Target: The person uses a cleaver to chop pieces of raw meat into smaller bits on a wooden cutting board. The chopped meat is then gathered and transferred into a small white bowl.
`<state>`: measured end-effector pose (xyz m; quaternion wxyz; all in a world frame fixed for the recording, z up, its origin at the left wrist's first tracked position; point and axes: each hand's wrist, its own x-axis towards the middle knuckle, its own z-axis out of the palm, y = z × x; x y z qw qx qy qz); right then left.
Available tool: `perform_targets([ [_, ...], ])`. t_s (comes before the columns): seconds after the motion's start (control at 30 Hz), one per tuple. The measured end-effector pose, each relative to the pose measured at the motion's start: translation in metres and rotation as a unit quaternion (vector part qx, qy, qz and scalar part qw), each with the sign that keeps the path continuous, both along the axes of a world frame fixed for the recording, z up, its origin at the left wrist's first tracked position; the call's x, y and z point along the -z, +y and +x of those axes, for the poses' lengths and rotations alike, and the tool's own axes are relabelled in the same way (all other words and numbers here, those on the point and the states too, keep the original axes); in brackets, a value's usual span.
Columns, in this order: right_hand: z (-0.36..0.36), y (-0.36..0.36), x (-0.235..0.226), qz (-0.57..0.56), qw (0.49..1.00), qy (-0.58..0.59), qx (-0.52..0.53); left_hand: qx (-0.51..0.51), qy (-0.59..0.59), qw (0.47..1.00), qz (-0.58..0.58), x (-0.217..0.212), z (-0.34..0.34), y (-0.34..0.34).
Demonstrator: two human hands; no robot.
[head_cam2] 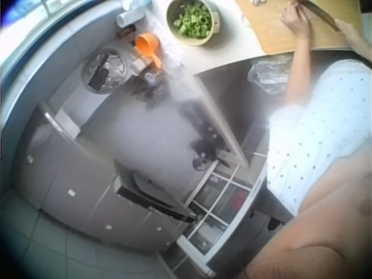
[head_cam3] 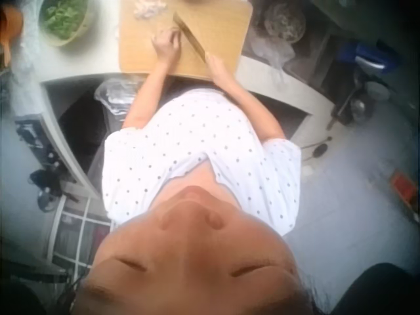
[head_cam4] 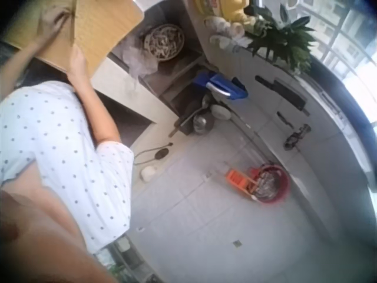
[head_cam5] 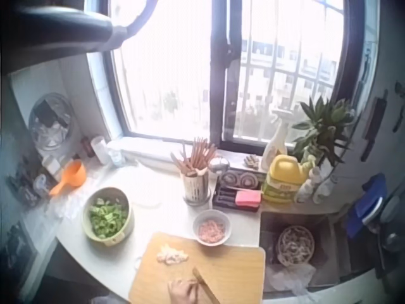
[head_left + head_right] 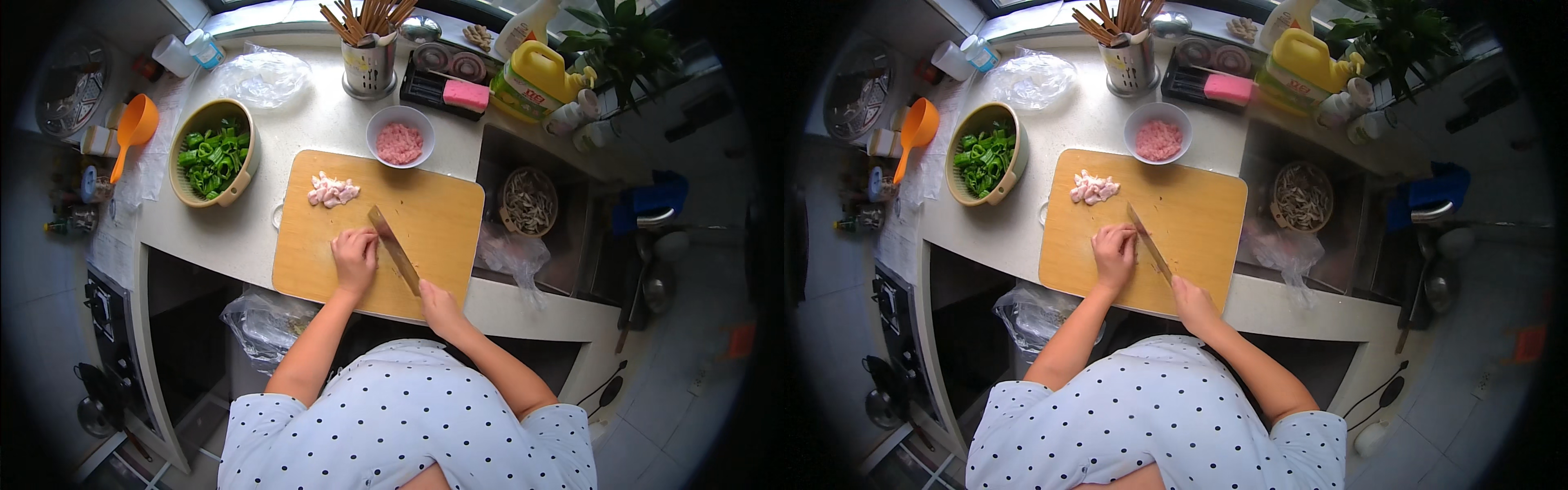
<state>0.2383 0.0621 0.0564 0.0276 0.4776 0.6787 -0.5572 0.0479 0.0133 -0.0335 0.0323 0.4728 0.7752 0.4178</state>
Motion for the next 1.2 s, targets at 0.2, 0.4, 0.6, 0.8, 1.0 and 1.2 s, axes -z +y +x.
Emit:
perform_targets([
  [0.2, 0.0, 0.016, -0.026, 0.039, 0.999, 0.018, -0.011, 0.0, -0.028, 0.999, 0.035, -0.003, 0.001, -0.003],
  [0.4, 0.0, 0.015, -0.023, 0.044, 0.999, -0.008, -0.028, -0.011, 0.019, 1.0, 0.006, -0.007, 0.006, 0.004],
  [0.6, -0.008, 0.006, -0.012, 0.084, 0.995, -0.017, -0.044, 0.039, 0.034, 0.999, -0.017, -0.007, 0.001, 0.004],
  [0.8, -0.059, 0.017, 0.0, 0.088, 0.995, 0.05, 0.002, 0.077, 0.035, 0.996, -0.031, -0.011, 0.0, 0.004],
  [1.0, -0.011, 0.0, 0.027, 0.101, 0.995, 0.013, 0.024, 0.081, 0.032, 0.996, -0.01, -0.01, 0.0, 0.003],
  [1.2, -0.012, 0.021, 0.004, 0.01, 0.998, 0.024, 0.054, 0.029, -0.087, 0.994, 0.067, 0.002, 0.002, -0.014],
])
